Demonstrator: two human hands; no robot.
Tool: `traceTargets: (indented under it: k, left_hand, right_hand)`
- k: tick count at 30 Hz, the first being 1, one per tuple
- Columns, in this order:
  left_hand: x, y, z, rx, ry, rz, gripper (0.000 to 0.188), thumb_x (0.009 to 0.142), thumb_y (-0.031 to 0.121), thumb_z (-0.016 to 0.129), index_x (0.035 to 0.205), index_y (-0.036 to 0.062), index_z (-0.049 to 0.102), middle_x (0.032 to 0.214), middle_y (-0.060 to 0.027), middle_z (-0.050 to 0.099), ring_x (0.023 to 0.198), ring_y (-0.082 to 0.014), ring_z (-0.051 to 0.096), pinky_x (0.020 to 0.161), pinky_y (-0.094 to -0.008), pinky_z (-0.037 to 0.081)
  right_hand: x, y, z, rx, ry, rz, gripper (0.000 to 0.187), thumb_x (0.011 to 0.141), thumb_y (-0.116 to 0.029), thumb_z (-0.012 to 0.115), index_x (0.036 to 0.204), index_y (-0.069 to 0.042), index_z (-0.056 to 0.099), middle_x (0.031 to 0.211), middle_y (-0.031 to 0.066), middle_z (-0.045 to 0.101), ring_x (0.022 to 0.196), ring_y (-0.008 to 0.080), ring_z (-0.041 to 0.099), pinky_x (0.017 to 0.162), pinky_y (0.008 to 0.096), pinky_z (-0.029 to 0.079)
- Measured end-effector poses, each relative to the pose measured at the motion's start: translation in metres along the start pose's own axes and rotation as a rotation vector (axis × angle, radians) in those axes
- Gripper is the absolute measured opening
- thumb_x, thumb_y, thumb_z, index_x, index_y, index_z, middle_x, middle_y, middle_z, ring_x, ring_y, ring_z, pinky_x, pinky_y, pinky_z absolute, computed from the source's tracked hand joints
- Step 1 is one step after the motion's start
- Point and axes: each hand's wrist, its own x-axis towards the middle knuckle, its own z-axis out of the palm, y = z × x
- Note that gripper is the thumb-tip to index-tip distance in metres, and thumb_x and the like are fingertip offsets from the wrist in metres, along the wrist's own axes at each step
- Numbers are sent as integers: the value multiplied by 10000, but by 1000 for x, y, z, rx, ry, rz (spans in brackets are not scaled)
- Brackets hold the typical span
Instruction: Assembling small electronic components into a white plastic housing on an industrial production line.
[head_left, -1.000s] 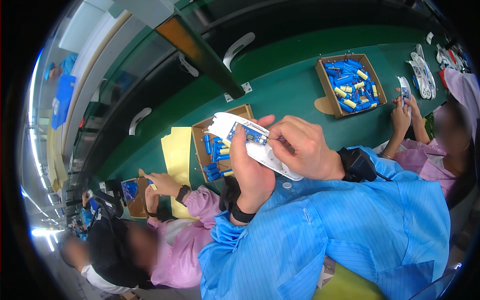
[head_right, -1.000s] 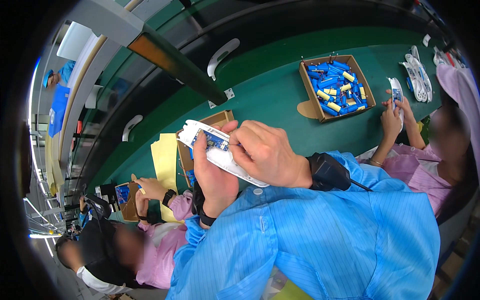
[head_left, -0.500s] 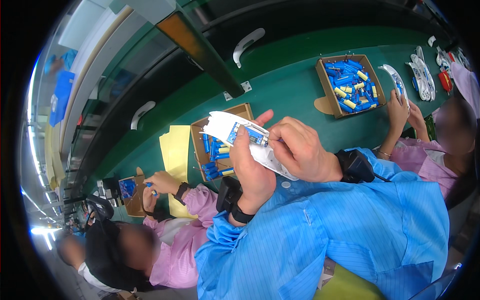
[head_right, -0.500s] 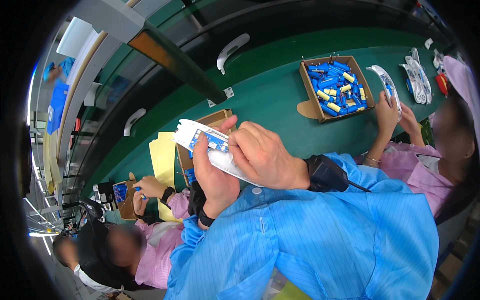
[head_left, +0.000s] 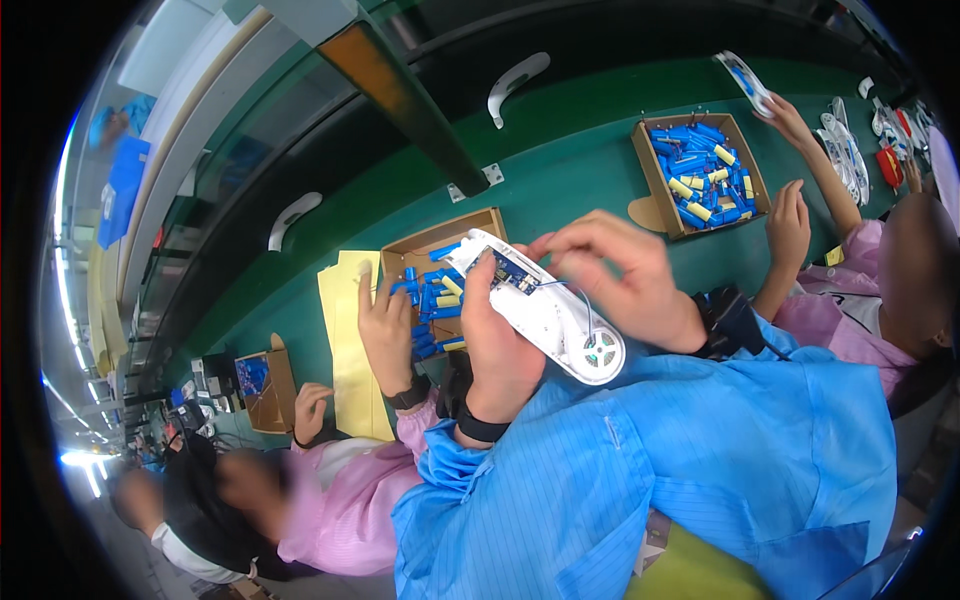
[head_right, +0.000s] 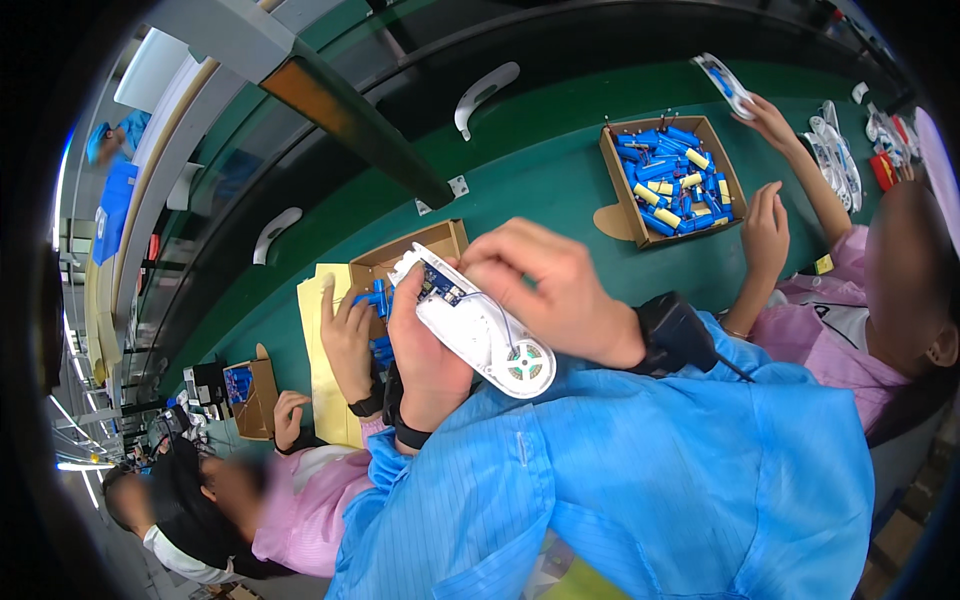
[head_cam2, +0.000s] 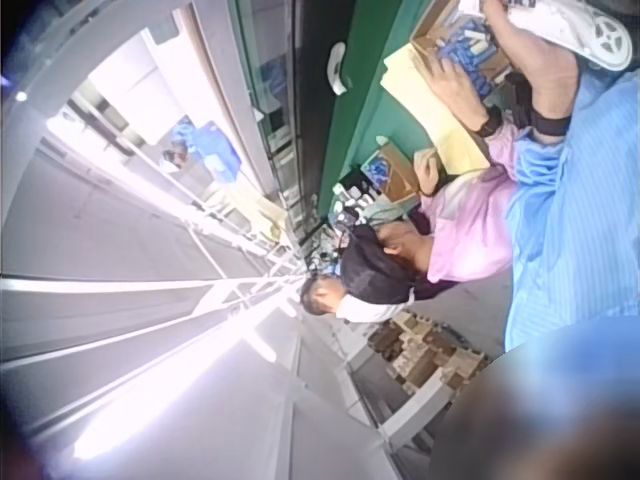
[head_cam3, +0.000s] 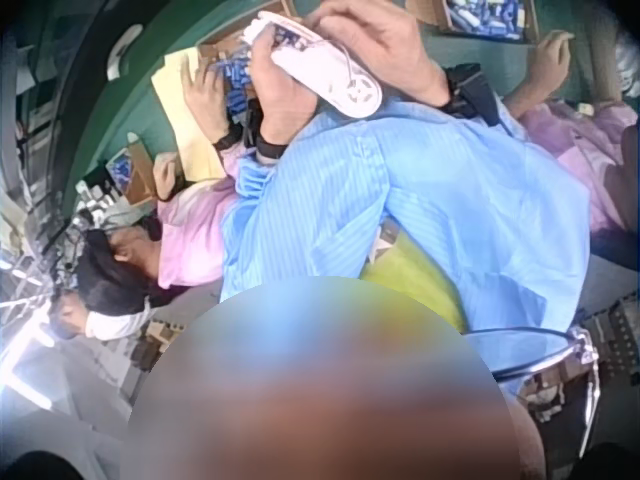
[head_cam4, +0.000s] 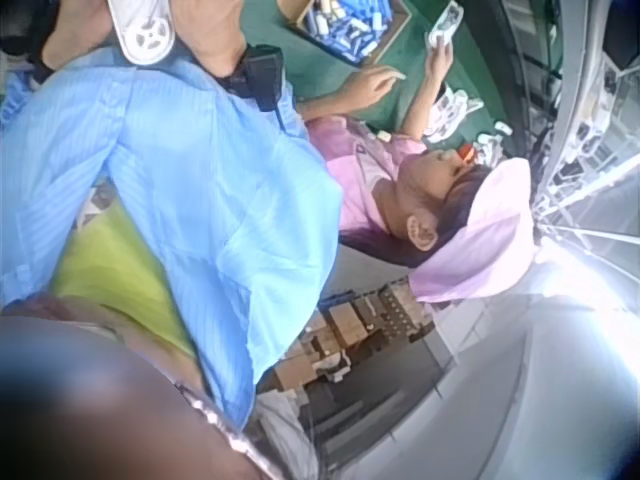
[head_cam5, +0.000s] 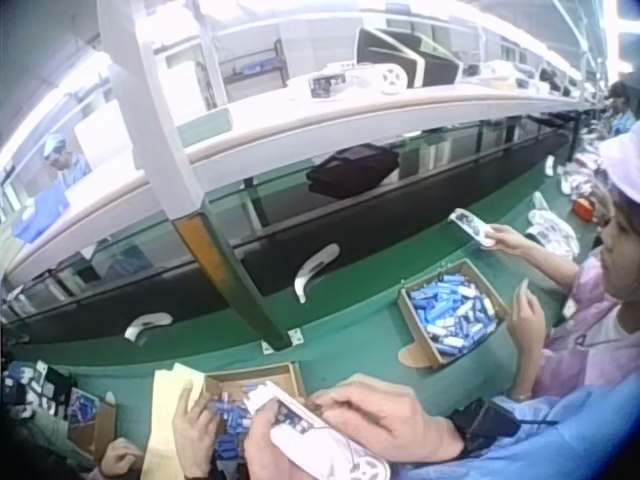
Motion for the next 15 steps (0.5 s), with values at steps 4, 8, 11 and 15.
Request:
traceTargets:
  k: [4,8,11,15]
  left_hand:
    - [-4,2,11,38,29,-88,325,925,322,448,1030,30,543,1138,-174,577,947,-289,609,797,-426,508]
    - [-3,1,12,64,-31,-84,362,936,334,420,1066,14,526,1142,-178,570,942,-279,611,784,-413,515]
    - [-5,2,14,137,-15,-37,377,954,309,387,1113,-13,499,1134,-189,572,935,-253,615,786,-363,519]
    - [-4,2,5,227,-82,-12,422,951,337,392,1161,-18,474,1148,-178,567,941,-242,609,788,-370,516]
  right_hand:
    - [3,4,-12,59,20,-5,106,808,8,627,904,2,672,843,87,651,775,178,644,638,284,512]
    - [0,0,-12,4,-62,-49,123,752,23,680,874,7,693,834,95,647,741,166,617,629,258,480]
    - [-1,-2,-12,-56,-75,-22,123,742,-1,702,864,-4,704,807,90,657,702,165,629,605,260,487]
    - [-1,-3,-13,-140,-129,36,113,744,-30,712,853,-1,708,780,102,678,674,182,658,579,264,505]
